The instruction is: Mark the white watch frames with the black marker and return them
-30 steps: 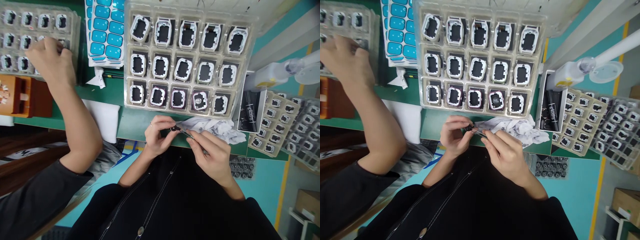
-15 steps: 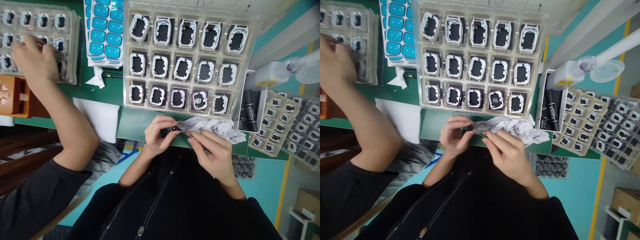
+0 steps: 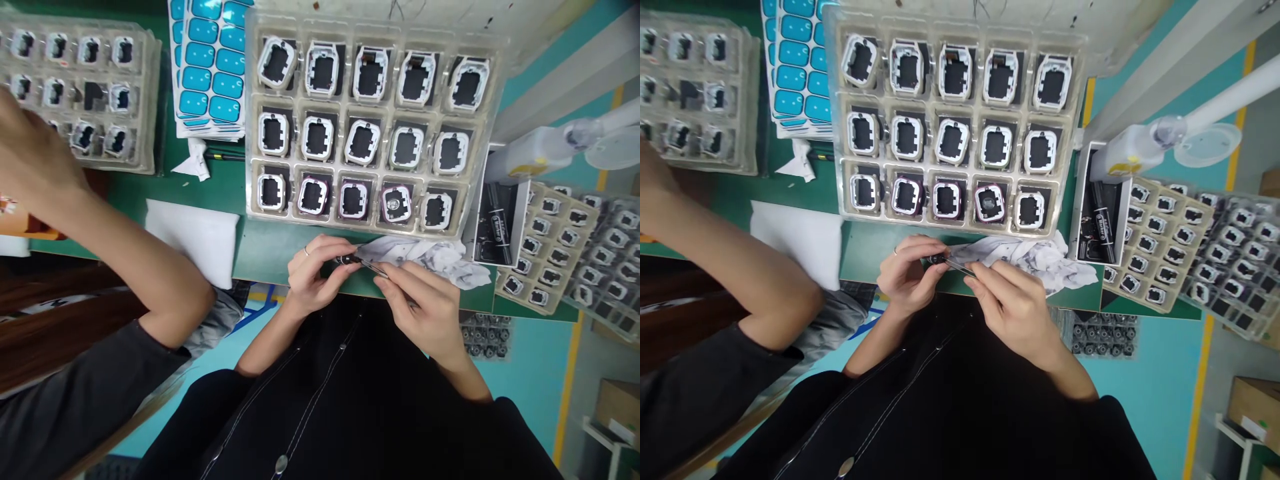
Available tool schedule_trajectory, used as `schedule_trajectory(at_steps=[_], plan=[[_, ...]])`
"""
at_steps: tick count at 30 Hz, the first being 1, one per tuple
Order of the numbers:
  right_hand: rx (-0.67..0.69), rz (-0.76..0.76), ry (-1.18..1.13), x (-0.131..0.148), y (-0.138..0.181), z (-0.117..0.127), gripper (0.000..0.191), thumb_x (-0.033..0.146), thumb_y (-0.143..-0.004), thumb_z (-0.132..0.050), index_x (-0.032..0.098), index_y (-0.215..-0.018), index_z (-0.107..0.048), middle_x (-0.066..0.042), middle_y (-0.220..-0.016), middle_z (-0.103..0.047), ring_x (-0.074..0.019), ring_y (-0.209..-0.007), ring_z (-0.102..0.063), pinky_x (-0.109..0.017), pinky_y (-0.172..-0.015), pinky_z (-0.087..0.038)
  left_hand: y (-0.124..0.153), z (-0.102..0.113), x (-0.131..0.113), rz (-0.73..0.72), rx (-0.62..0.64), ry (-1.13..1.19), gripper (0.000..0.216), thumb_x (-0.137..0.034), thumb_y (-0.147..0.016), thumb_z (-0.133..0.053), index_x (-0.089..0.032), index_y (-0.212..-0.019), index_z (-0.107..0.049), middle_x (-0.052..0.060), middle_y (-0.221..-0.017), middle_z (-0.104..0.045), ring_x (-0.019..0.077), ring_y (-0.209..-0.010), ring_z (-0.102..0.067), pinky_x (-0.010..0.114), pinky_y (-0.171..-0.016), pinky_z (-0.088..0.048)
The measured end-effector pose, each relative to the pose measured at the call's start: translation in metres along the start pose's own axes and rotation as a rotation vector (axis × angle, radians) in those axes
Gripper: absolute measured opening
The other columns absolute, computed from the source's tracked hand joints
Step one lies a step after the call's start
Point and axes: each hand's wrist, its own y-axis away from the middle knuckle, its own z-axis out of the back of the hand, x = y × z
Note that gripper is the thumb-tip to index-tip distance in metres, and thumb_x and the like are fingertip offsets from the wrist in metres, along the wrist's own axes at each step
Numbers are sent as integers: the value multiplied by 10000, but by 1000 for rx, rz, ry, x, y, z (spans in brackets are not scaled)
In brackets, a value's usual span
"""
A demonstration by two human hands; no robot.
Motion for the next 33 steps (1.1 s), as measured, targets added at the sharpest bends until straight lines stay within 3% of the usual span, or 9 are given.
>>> schedule_trajectory(at_steps=[15,23,29,31,33], plan=[[11,20,-24,-2,-3,3,174,46,-1091,-787,145,-1219,-724,25,-945,-639,-58,-822,-571,-214,-767,-505,-2,1,-3,-3,49,16,298,-58,-1045,-807,-44,-1341,-782,159,-1178,-807,216,-1078,-768,347,-936,-629],[-20,-12,-27,0,-1,3,205,45,-1081,-798,96,-1279,-775,-19,-979,-707,-74,-817,-613,-235,-759,-532,0,2,-1,14,63,31,317,-83,-1073,-776,-43,-1388,-780,156,-1166,-794,212,-1072,-754,350,-927,-616],[-265,-104,57,-11,8,16,454,54,-1027,-853,212,-1453,-848,-18,-912,-716,-108,-729,-574,-294,-643,-454,-2,0,0,7,41,18,283,-130,-1102,-754,-45,-1370,-785,152,-1139,-798,206,-1045,-760,336,-912,-616],[-373,-170,142,-24,11,24,523,106,-1050,-843,256,-1550,-814,-33,-938,-752,-146,-774,-640,-319,-687,-498,-1,1,0,6,41,34,299,-118,-1094,-750,-46,-1383,-783,154,-1143,-800,210,-1053,-763,336,-920,-617],[-458,-247,258,-41,13,32,489,211,-1081,-838,217,-1568,-792,-55,-961,-780,-180,-796,-699,-345,-731,-557,-1,2,-1,20,50,39,322,-103,-1088,-742,-61,-1405,-782,147,-1144,-799,212,-1059,-761,338,-925,-618]])
